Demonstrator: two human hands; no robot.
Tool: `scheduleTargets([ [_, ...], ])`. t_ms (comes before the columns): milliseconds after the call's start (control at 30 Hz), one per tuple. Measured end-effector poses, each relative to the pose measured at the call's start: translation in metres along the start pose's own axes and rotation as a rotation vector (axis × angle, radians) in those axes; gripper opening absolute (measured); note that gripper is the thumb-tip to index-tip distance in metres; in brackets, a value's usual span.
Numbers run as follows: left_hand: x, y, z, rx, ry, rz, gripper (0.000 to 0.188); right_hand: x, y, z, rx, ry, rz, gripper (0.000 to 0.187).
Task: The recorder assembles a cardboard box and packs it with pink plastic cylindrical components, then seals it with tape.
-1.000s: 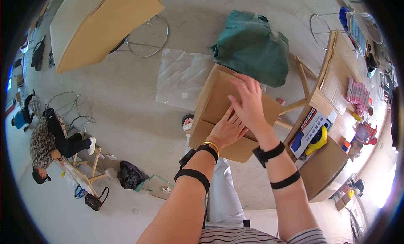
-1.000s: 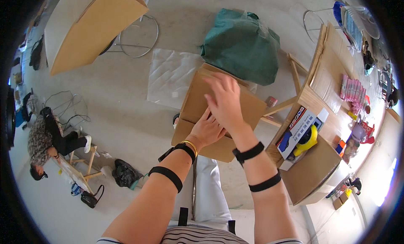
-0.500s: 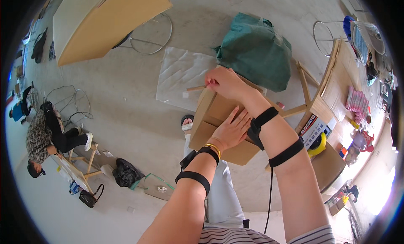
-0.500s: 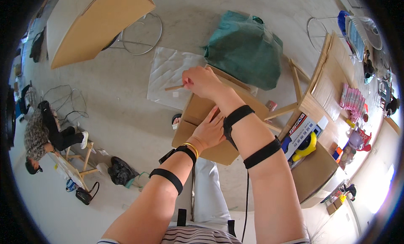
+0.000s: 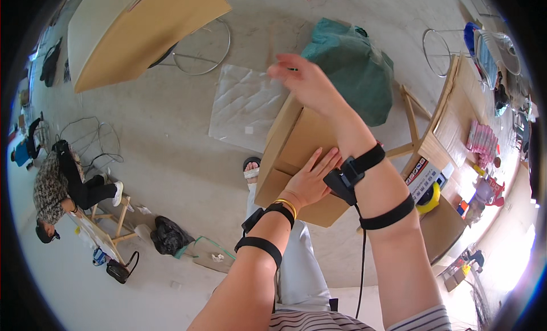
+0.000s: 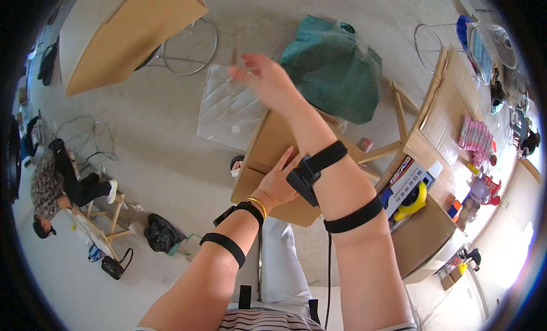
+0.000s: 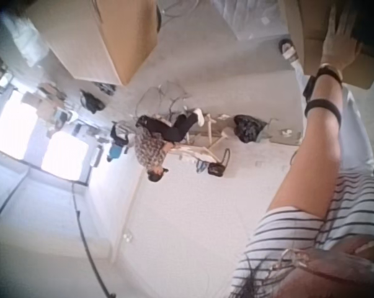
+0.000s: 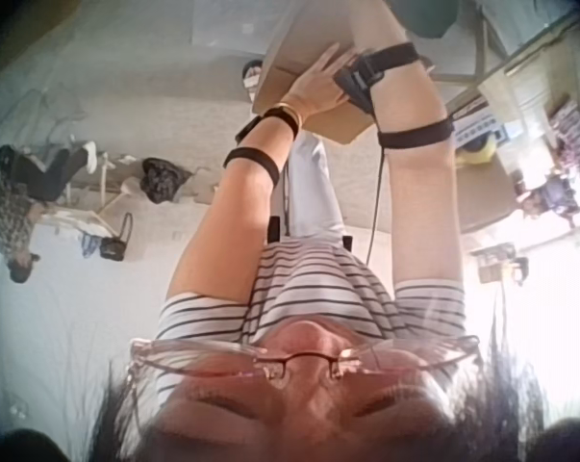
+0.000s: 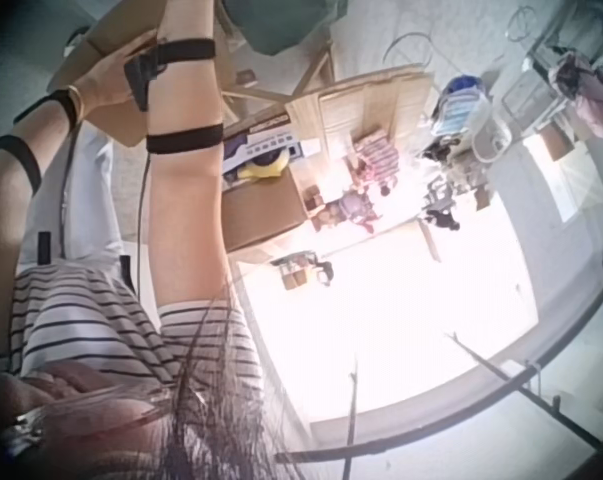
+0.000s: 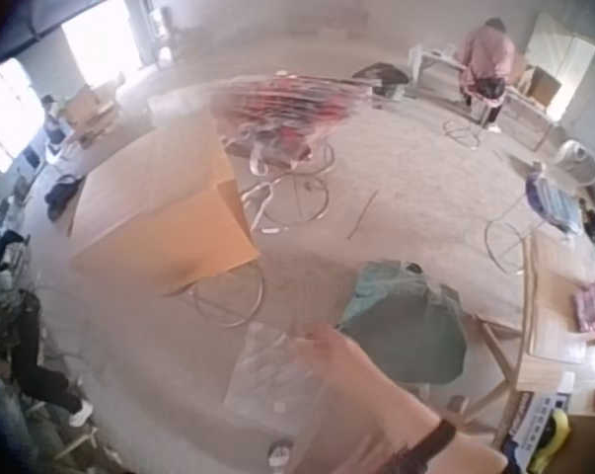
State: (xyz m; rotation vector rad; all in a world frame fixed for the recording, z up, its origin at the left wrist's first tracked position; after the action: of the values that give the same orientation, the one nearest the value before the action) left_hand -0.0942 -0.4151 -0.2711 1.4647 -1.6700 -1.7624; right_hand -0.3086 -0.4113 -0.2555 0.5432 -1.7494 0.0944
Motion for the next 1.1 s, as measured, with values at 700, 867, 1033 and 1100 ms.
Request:
scheduleTargets([
  [700, -0.005, 0.010, 0.008, 0.010, 0.027, 0.044, 0.072, -0.063, 0.065, -0.304, -0.637, -0.142, -0.635, 0.041],
  [867, -0.003, 0.005, 0.006, 0.007, 0.009, 0.068, 0.073, -0.052, 0.012, -0.339, -0.502, -0.211, -0.681, 0.059],
  [1033, -0.008, 0.006, 0.007, -0.012, -0.011, 0.127, 0.073, -0.061, -0.011, -0.369, -0.771, -0.324, -0.416, 0.072],
  [1100, -0.006, 0.009, 0.006, -0.028, 0.012, 0.170, 0.072, -0.079, -0.037, -0.388, -0.872, -0.442, -0.221, 0.072],
])
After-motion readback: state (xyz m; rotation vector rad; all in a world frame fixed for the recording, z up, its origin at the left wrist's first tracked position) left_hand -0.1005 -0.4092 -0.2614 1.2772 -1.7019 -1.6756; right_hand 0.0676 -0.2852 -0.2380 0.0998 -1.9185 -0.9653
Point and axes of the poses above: each hand's wrist, its own z-axis towards the middle knuckle, its own y-axis out of the back of the hand, x = y × z, the point moved 3 cm from there along z, towards the middle knuckle, and after that the axes turned 8 degrees about y, right-handed, at the moved point
